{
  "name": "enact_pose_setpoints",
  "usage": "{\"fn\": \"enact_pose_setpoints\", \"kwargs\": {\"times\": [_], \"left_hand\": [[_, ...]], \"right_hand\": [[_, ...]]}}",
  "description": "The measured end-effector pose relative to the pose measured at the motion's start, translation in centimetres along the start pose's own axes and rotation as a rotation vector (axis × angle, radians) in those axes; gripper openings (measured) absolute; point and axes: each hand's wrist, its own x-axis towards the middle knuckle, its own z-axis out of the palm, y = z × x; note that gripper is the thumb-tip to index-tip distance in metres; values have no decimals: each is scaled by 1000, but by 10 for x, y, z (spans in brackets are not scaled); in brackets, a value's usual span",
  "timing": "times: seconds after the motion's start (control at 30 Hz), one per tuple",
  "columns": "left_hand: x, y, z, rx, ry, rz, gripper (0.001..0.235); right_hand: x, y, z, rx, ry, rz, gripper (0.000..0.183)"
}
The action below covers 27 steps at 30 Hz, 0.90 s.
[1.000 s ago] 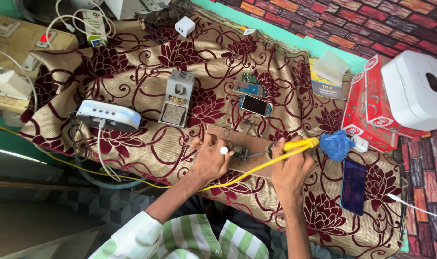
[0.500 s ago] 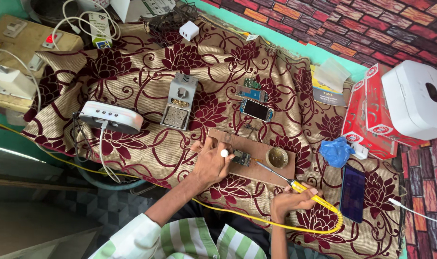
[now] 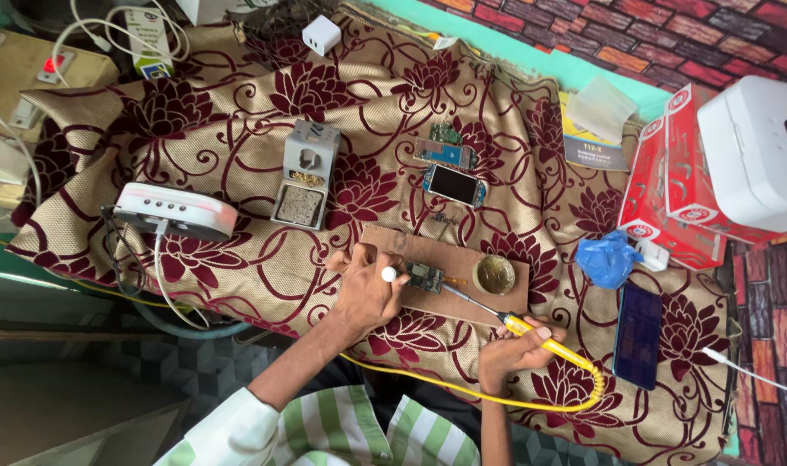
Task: The person uses a soldering iron to apply solder to joints on a small circuit board. They repeatedly dip the iron into a small container of liquid and continue soldering multiple points on the board.
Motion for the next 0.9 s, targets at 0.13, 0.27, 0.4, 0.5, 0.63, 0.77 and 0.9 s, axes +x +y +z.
{"fn": "enact_pose_setpoints", "kwargs": {"times": [0.13,0.27,0.4,0.5,0.63,0.77,0.9], "left_hand": [[1,4,-4,69,96,-8,17],[4,5,-7,18,1,-14,18],[3,7,-7,39,47,-41,19],[3,6,-6,12,47,-39,20],[1,5,-2,17,44,-43,24],[-2,4,0,23,19,-56,23],[-1,3,2,15,51,-25,23]], "right_hand": [[1,3,0,9,-21,-75,38],[-1,4,-1,19,-15,-92,38],[-1,4,-1,4,9,-7,38],[-1,2,0,30,44,4,38],[-1,-3,0,62,113,18,38],[-3,-3,0,20,39,-14,39],[-2,2,-1,16,20,-39,35]]}}
